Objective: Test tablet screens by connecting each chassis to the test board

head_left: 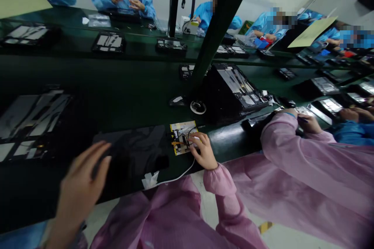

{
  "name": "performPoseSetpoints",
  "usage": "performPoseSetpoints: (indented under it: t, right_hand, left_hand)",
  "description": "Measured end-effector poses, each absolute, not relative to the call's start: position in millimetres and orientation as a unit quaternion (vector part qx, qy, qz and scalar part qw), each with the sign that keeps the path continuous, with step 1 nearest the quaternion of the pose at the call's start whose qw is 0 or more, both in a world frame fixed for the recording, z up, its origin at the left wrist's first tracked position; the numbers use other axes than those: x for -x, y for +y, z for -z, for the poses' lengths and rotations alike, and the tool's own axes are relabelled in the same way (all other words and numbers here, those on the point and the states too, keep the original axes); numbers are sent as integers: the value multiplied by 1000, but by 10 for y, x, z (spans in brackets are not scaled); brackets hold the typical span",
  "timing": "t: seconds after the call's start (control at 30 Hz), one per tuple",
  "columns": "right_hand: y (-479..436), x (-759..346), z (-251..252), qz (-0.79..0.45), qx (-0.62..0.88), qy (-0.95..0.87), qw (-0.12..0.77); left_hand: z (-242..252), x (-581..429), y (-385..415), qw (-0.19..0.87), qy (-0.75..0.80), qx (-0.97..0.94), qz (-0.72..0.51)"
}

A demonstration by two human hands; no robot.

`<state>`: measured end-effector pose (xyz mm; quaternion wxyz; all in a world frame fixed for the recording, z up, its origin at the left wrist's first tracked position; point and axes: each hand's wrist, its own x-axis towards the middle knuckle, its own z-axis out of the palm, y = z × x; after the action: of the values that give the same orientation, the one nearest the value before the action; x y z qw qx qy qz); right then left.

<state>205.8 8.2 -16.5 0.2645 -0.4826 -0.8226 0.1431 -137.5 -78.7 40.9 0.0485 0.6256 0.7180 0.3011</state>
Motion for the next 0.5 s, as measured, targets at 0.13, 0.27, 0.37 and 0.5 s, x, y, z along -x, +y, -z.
performPoseSetpoints:
  t: [0.13,0.27,0.37,0.5]
  right_hand:
    - [-21,-2032,190,-93,485,-840,225]
    - [-73,-2072,245,-48,528,-814,235]
    - [-119,-2253,290,-9,592,-760,268]
    - [-216,-2567,336,-1,636,-734,237]
  left_hand:
    - [-472,510,-575,131,511,-813,-247]
    - [-405,-12,-150,117,486,-850,-166]
    - [-338,-133,157,85,503,-851,-126]
    - [-204,-286,431,71,499,-859,-89]
